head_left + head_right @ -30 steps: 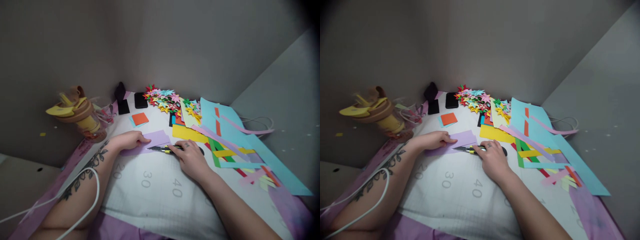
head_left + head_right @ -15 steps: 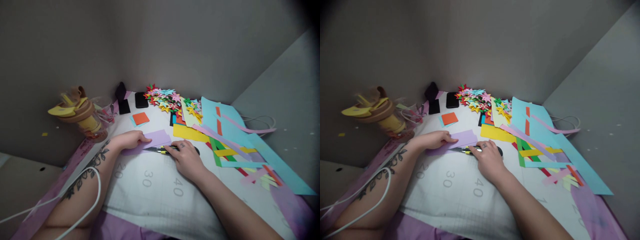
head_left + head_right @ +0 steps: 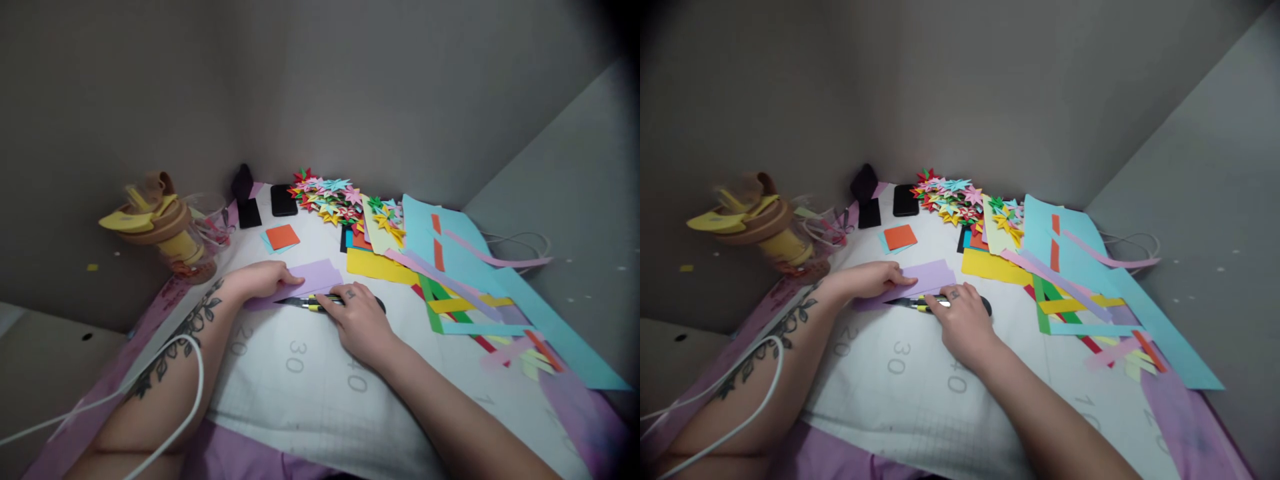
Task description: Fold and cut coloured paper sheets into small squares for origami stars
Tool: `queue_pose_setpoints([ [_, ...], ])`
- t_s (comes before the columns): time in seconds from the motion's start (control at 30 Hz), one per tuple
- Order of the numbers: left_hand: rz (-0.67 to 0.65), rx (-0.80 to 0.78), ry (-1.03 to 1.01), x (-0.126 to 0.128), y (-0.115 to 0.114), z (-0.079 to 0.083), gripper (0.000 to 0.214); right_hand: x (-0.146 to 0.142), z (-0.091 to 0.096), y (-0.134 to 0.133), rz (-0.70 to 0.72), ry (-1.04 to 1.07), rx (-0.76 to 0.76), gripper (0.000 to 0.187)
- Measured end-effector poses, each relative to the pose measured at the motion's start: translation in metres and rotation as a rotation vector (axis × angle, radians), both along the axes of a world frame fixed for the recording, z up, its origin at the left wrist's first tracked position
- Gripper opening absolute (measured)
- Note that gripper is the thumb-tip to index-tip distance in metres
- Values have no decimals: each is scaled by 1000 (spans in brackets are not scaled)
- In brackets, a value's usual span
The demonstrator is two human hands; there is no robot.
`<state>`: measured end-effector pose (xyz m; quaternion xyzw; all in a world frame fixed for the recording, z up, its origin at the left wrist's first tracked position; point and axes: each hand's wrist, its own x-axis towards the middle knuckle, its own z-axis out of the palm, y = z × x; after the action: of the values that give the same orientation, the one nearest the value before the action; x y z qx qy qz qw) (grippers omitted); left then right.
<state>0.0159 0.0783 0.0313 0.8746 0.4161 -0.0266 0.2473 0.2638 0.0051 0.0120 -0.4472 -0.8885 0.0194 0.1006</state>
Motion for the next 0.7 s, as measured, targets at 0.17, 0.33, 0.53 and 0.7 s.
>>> queue_pose_setpoints([
  [0.17, -28, -40, 81, -2, 0, 1, 47, -5, 0, -2, 22, -6, 9, 52],
  [0.33, -21, -45, 83, -3, -2, 3, 53, -2, 1, -4, 23, -7, 22, 50],
  [0.53, -21, -43, 68, -4, -2, 3, 54, -5, 1, -6, 24, 9, 46, 48],
  [0.7, -6, -46, 45, -4, -2, 2, 51, -13, 0, -6, 46, 9, 45, 51],
])
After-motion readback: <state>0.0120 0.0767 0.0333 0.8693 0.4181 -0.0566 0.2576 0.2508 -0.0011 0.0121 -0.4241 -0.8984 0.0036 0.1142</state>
